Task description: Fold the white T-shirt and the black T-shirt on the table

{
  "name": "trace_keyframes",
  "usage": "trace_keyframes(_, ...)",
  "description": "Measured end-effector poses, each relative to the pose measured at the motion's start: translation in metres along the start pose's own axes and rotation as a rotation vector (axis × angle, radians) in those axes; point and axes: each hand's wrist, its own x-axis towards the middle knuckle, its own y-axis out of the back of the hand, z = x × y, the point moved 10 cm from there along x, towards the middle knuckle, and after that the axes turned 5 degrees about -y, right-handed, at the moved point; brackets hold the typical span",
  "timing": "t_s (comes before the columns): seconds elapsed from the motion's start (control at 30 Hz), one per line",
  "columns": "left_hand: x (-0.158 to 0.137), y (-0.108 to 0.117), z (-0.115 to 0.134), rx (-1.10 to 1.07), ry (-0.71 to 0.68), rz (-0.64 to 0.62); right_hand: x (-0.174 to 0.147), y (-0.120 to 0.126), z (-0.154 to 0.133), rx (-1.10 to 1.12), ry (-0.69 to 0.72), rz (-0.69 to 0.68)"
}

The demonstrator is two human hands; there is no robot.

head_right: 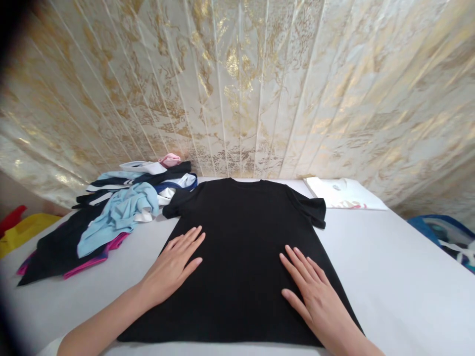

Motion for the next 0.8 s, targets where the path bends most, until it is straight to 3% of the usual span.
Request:
trace_keyframes(0.2,-0.002,-0.001,-0.006,-0.019,-0.001,-0.020,0.007,-0.006,0.040,-0.056,-0.104,0.015)
trace_keyframes(0.27,-0.001,-0.001,-0.008,-0.022,-0.001,-0.028,0.008,-0.003,0.042,-0.046,-0.117,0.006)
trace_keyframes(0.4,0.003,-0.001,-0.002,-0.034,0.001,-0.076,0.012,0.003,0.000,0.023,-0.012,-0.053)
trace_keyframes(0.53,0.012,0.003,0.026,-0.064,-0.073,-0.105,0.032,0.002,-0.053,0.071,0.182,-0.096)
trace_keyframes(0.7,0.017,0.013,0.069,-0.196,-0.192,-0.158,0.064,-0.001,-0.050,0.015,0.091,-0.032)
trace_keyframes(0.8,0.015,0.025,0.099,-0.324,-0.317,-0.209,0.063,0.000,-0.059,0.041,0.135,-0.061)
